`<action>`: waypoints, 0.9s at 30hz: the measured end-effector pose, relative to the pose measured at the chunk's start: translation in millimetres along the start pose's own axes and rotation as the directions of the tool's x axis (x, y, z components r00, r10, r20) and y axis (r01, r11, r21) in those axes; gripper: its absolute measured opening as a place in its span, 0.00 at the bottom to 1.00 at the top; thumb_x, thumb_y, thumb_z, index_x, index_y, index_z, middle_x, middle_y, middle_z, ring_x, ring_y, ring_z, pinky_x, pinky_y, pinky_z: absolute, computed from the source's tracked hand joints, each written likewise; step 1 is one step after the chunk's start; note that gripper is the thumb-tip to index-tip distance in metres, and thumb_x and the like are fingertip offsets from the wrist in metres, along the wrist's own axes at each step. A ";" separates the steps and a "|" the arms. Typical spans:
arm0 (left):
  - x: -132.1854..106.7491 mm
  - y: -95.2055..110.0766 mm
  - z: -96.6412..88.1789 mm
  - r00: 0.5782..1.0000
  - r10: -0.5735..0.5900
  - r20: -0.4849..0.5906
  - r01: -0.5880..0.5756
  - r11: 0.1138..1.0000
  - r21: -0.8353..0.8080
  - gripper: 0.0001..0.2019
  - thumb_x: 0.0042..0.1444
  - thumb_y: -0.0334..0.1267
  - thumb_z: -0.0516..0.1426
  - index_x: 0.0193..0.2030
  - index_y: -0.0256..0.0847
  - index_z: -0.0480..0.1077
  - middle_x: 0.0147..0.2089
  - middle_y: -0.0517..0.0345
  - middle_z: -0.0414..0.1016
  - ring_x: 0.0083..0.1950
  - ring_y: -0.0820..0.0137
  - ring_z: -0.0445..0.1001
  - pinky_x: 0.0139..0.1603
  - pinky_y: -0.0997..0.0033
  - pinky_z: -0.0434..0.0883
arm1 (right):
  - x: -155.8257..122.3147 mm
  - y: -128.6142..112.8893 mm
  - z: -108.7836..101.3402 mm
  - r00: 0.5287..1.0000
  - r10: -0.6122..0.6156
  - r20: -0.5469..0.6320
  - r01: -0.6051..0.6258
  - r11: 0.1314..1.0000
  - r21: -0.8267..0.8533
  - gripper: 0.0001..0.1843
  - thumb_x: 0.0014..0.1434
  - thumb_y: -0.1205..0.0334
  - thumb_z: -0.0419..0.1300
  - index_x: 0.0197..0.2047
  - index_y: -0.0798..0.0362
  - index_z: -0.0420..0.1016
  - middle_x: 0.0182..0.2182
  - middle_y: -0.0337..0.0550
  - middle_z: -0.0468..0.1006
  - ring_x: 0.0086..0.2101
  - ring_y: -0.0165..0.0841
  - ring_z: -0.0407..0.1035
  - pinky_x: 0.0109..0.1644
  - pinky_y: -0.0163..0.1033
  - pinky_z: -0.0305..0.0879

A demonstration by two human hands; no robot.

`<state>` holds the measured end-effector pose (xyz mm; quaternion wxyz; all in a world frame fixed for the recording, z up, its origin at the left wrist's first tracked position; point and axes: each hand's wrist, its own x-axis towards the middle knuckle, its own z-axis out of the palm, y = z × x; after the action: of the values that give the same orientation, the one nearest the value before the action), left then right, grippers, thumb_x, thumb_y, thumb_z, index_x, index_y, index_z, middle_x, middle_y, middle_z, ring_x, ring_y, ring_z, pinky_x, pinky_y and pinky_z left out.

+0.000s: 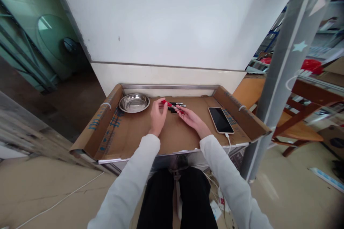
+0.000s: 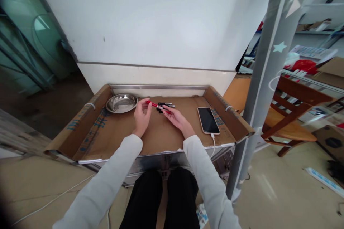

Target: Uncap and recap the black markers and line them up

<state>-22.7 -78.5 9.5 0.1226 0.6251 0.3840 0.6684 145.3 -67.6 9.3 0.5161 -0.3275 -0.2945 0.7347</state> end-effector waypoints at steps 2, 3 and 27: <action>0.5 -1.0 0.0 0.999 -0.032 -0.028 0.032 0.999 -0.015 0.12 0.61 0.40 0.51 0.49 0.40 0.62 0.44 0.52 0.70 0.43 0.72 0.72 0.46 0.69 0.71 | 0.6 0.5 -1.0 1.000 -0.023 -0.009 0.024 1.000 0.013 0.11 0.60 0.72 0.53 0.41 0.59 0.75 0.34 0.43 0.80 0.32 0.23 0.73 0.39 0.24 0.72; 0.5 -1.5 0.1 0.998 -0.049 -0.029 0.048 0.999 -0.025 0.11 0.61 0.40 0.52 0.48 0.40 0.62 0.44 0.53 0.70 0.43 0.72 0.72 0.46 0.69 0.71 | 1.1 0.8 -2.0 0.999 -0.051 -0.012 0.052 0.998 0.019 0.10 0.59 0.72 0.53 0.41 0.58 0.75 0.35 0.43 0.79 0.34 0.23 0.73 0.40 0.25 0.73; -8.6 -23.1 6.9 0.745 -0.131 0.654 -0.249 0.855 0.455 0.11 0.54 0.32 0.50 0.44 0.39 0.66 0.47 0.50 0.63 0.48 0.61 0.62 0.51 0.57 0.63 | -26.1 21.6 -19.0 0.727 -0.380 0.572 0.598 -0.059 -0.799 0.30 0.56 0.75 0.44 0.61 0.50 0.61 0.57 0.45 0.67 0.57 0.32 0.60 0.62 0.44 0.55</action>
<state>-22.0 -66.0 -12.9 0.0573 0.8425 0.4582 0.2775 154.6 -97.0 -14.4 0.3828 -0.3801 -0.8274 0.1562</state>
